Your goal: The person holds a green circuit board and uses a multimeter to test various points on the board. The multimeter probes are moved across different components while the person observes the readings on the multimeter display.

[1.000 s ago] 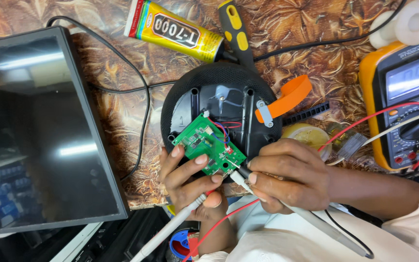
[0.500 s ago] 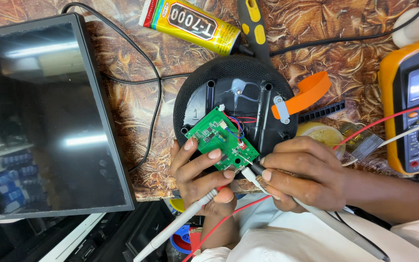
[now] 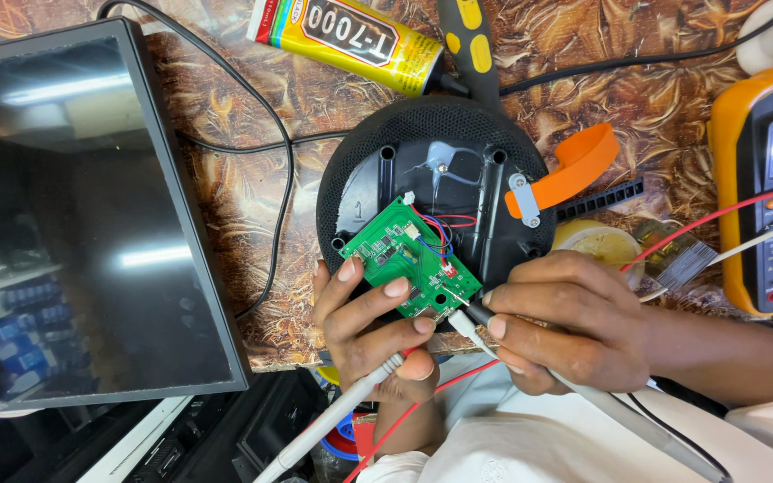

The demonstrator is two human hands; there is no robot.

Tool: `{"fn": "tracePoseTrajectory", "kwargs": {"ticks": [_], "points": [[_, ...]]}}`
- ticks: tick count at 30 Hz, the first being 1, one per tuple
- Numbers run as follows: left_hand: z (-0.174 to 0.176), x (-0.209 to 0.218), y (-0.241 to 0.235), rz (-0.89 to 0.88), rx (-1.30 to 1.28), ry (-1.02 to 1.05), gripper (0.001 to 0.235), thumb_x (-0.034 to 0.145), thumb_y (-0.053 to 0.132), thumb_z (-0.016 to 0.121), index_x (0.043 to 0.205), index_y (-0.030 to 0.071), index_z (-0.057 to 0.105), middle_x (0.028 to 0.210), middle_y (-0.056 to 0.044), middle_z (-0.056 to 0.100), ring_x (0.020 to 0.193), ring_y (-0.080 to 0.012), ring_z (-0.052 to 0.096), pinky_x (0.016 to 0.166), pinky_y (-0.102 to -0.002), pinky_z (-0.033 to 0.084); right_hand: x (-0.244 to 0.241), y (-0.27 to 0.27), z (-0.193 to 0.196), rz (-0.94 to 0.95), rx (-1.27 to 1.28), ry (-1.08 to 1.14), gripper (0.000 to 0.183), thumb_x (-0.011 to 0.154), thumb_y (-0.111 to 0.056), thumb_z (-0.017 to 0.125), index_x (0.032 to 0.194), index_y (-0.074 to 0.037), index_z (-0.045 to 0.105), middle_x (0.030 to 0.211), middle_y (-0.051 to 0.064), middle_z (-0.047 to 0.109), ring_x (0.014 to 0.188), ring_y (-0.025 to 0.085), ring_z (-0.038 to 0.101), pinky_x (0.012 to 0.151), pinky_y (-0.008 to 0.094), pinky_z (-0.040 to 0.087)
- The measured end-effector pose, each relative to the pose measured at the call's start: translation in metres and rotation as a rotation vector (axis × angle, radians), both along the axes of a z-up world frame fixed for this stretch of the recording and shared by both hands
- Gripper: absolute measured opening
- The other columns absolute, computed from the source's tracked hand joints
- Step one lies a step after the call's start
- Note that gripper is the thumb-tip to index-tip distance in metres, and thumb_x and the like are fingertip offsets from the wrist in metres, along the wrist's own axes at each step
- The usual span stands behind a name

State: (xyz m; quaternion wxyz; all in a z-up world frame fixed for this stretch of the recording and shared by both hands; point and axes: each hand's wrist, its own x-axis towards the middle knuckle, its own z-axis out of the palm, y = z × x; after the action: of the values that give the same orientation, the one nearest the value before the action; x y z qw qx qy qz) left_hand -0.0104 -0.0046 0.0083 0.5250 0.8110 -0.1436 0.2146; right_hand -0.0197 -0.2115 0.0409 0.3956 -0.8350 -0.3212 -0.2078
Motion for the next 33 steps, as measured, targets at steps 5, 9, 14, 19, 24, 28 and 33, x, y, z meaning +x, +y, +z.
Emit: {"fn": "tracePoseTrajectory", "kwargs": {"ticks": [5,9,14,19,24,28,33], "points": [[-0.002,0.000,-0.002,0.009,-0.026,-0.009,0.044,0.110,0.057,0.043,0.087,0.026,0.065,0.110,0.007,0.067,0.128,-0.0227,0.058,0.126,-0.045,0.034,0.001,0.000,-0.001,0.005,0.009,0.000,0.020,0.100,-0.019,0.056,0.107,-0.002,0.061,0.101,0.017,0.069,0.080,0.030,0.069,0.070,0.035,0.062],[0.001,-0.001,-0.003,0.025,-0.003,0.007,0.045,0.110,0.058,0.041,0.086,0.027,0.064,0.109,0.008,0.066,0.127,-0.0220,0.058,0.126,-0.046,0.034,0.001,0.001,0.000,-0.005,0.010,-0.012,0.018,0.099,-0.018,0.057,0.107,-0.002,0.061,0.100,0.017,0.070,0.080,0.029,0.069,0.070,0.035,0.062],[-0.003,0.001,-0.002,0.009,-0.017,-0.022,0.044,0.110,0.057,0.043,0.086,0.027,0.066,0.109,0.008,0.067,0.128,-0.0223,0.058,0.126,-0.046,0.034,0.002,0.002,-0.001,-0.015,0.018,-0.025,0.017,0.099,-0.017,0.056,0.106,-0.003,0.061,0.097,0.016,0.070,0.078,0.028,0.068,0.069,0.034,0.061],[-0.004,0.000,-0.005,0.030,-0.023,-0.020,0.045,0.110,0.058,0.041,0.086,0.027,0.064,0.107,0.007,0.067,0.127,-0.0222,0.058,0.126,-0.046,0.035,0.003,0.003,0.000,-0.019,0.017,-0.024,0.016,0.099,-0.016,0.055,0.106,-0.002,0.061,0.097,0.015,0.069,0.077,0.028,0.067,0.068,0.034,0.060],[-0.005,0.001,-0.005,0.028,-0.036,-0.031,0.045,0.110,0.057,0.042,0.086,0.027,0.064,0.107,0.007,0.067,0.127,-0.0227,0.058,0.126,-0.046,0.035,0.004,0.006,-0.003,-0.047,0.059,-0.057,0.015,0.099,-0.015,0.055,0.102,-0.003,0.062,0.092,0.015,0.070,0.072,0.028,0.066,0.064,0.033,0.060],[-0.003,0.002,-0.004,0.029,-0.022,-0.030,0.044,0.110,0.056,0.043,0.086,0.027,0.065,0.107,0.007,0.068,0.127,-0.0226,0.059,0.126,-0.044,0.035,0.003,0.002,0.000,-0.008,0.048,-0.032,0.020,0.100,-0.018,0.053,0.104,-0.002,0.062,0.095,0.017,0.070,0.076,0.028,0.068,0.068,0.035,0.062],[-0.004,0.002,0.001,-0.019,-0.033,-0.034,0.045,0.110,0.055,0.043,0.087,0.026,0.067,0.110,0.007,0.068,0.129,-0.0220,0.057,0.126,-0.045,0.033,0.004,0.000,0.010,0.030,-0.013,0.051,0.020,0.099,-0.019,0.055,0.106,0.000,0.060,0.102,0.021,0.069,0.082,0.033,0.067,0.071,0.037,0.060]]}}
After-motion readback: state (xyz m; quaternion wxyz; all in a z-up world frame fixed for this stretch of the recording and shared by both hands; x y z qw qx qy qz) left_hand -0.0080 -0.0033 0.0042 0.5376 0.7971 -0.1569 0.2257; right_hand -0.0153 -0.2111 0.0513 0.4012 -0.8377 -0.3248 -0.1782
